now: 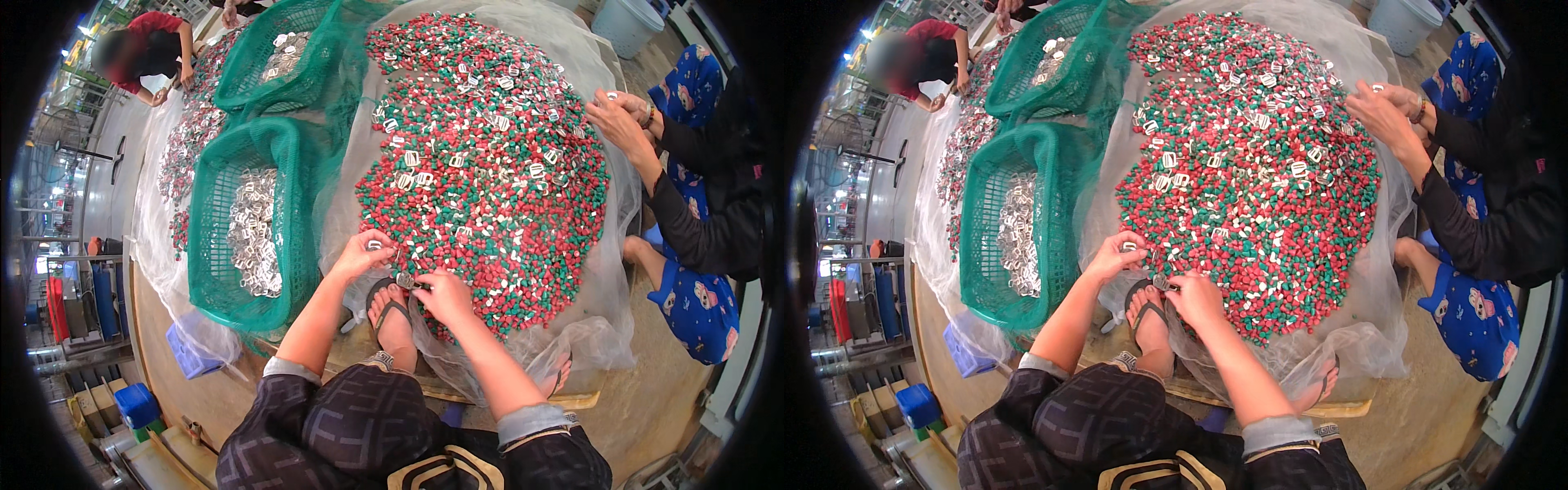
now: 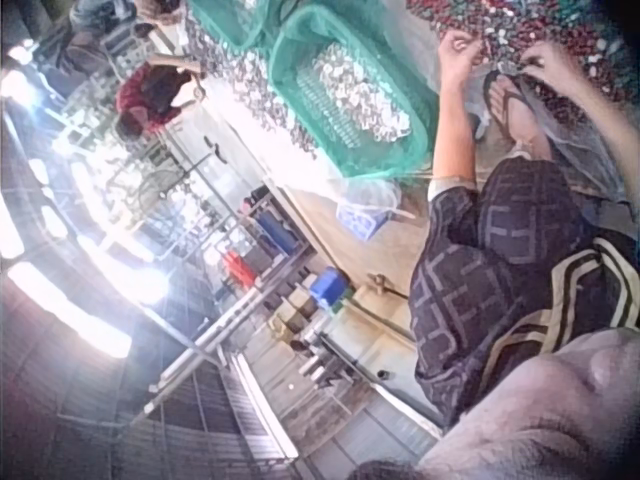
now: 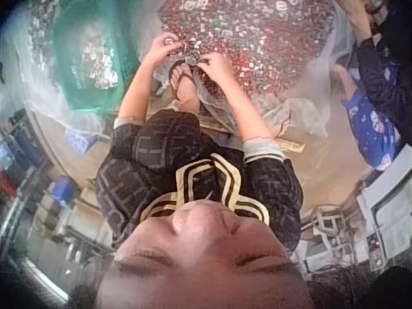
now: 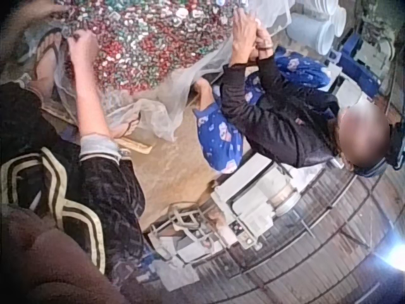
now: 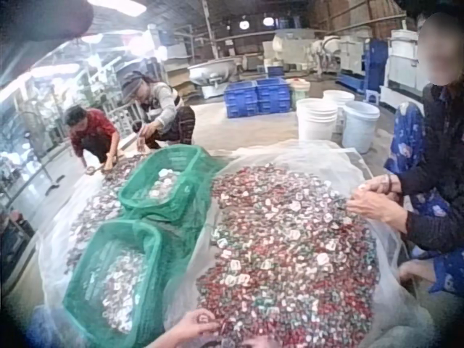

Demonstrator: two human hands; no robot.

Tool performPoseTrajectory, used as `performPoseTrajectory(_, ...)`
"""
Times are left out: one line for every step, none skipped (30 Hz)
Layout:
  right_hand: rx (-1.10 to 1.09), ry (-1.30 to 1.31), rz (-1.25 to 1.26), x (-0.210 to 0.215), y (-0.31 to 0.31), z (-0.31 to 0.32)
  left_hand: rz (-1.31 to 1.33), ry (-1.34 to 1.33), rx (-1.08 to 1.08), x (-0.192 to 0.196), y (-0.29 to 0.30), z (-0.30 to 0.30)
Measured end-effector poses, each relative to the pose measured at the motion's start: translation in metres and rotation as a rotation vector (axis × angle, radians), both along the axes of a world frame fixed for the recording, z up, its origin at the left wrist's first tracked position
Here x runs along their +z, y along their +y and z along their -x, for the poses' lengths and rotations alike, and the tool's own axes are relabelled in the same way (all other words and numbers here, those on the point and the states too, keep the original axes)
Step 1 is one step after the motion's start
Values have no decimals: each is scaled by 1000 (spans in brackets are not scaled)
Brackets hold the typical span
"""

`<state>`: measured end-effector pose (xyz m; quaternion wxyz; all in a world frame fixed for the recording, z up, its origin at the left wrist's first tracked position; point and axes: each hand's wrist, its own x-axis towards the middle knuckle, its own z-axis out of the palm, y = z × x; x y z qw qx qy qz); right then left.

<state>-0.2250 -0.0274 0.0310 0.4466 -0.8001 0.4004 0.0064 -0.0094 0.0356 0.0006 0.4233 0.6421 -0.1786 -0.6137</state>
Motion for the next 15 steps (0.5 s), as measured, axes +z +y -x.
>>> performPoseTrajectory(41,0,35,-4,6,-6,-65,-69,-71,-1,-1,1)
performPoseTrajectory(74,-2,76,-6,8,-11,-34,79,-9,-1,-4,-1)
performPoseTrajectory(43,-22,77,-6,10,-16,-4,227,54,0,-7,-2)
performPoseTrajectory(-66,-74,25,-8,12,-22,25,374,117,1,-9,-4)
performPoseTrajectory(-174,-121,-31,-14,14,-25,66,441,107,3,-9,-4)
performPoseTrajectory(-280,-168,-87,-18,15,-27,80,483,123,6,-10,-3)
performPoseTrajectory(-359,-268,-158,-23,15,-26,94,524,139,10,-11,-1)
performPoseTrajectory(-391,-283,-178,-22,13,-26,108,564,161,14,-10,0)
performPoseTrajectory(-424,-297,-198,-19,10,-26,130,567,151,16,-9,2)
performPoseTrajectory(-457,-312,-218,-18,7,-25,152,570,140,18,-9,5)
performPoseTrajectory(-515,-372,-359,-19,4,-25,174,577,126,20,-10,8)
performPoseTrajectory(-614,-419,-587,-18,2,-22,159,543,89,22,-10,9)
performPoseTrajectory(-652,-449,-652,-17,1,-22,144,508,52,24,-10,10)
performPoseTrajectory(-689,-480,-717,-14,-1,-22,131,474,16,27,-12,12)
performPoseTrajectory(-739,-536,-849,-10,-3,-20,125,433,6,34,-14,17)
